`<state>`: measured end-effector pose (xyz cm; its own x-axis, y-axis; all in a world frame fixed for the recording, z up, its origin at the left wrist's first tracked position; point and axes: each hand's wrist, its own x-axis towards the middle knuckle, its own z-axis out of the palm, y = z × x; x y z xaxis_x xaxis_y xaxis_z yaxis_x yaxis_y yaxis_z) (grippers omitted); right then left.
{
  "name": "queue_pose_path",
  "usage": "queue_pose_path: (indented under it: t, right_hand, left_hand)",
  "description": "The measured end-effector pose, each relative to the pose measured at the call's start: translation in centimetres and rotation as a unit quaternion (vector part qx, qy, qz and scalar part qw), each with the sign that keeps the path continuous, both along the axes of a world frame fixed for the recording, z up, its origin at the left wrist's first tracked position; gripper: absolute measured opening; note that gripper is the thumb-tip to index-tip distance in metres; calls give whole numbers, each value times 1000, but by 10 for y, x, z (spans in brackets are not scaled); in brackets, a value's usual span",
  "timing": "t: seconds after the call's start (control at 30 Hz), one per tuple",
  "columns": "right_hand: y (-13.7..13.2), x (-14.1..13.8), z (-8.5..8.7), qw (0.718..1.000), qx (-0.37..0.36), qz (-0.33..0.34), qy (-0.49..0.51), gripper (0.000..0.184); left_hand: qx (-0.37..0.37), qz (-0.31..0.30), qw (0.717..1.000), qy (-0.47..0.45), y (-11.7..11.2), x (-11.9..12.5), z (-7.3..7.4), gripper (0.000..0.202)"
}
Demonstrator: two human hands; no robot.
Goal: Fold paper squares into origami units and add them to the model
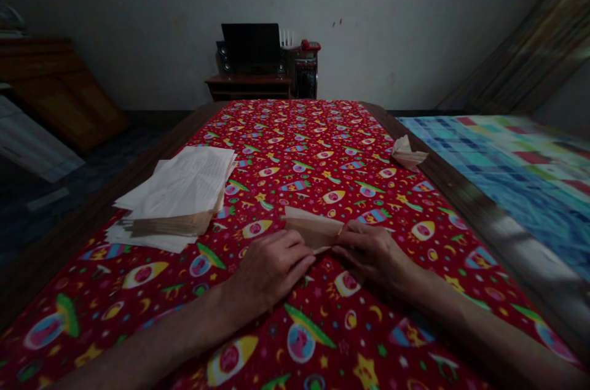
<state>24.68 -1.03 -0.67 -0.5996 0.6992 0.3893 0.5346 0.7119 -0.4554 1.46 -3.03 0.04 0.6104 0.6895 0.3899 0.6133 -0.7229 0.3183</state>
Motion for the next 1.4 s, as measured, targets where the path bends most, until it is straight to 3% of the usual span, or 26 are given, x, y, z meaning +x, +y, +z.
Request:
queue_pose_path:
  t: [0.17, 0.3, 0.53, 0.93, 1.1, 1.27, 1.4]
  right_hand:
    - [1, -1, 5, 997, -64, -41, 13, 23]
    - [2, -2, 2, 994, -72, -83, 26, 17]
    - [3, -5, 5, 993, -85, -75, 10, 17]
    - [9, -13, 1, 984, -66, -159, -47, 12]
    - [8, -14, 0, 985, -45, -157, -55, 12]
    - [7, -14, 1, 985, -50, -154, -60, 11]
    - [7, -14, 1, 984, -58, -154, -61, 11]
  left_hand:
    - [-44, 48, 997, -39, 3, 0, -3, 22]
    - [-80, 104, 991, -27, 10, 2, -1, 21]
    - [-74, 137, 988, 2, 18, 3, 2, 17]
    - [-87, 109, 990, 32, 19, 0, 2, 21]
    - [-78, 104, 991, 31, 19, -2, -1, 21]
    - [-43, 97, 994, -26, 19, -2, -1, 12]
    - [18, 24, 999, 12, 18, -3, 2, 15]
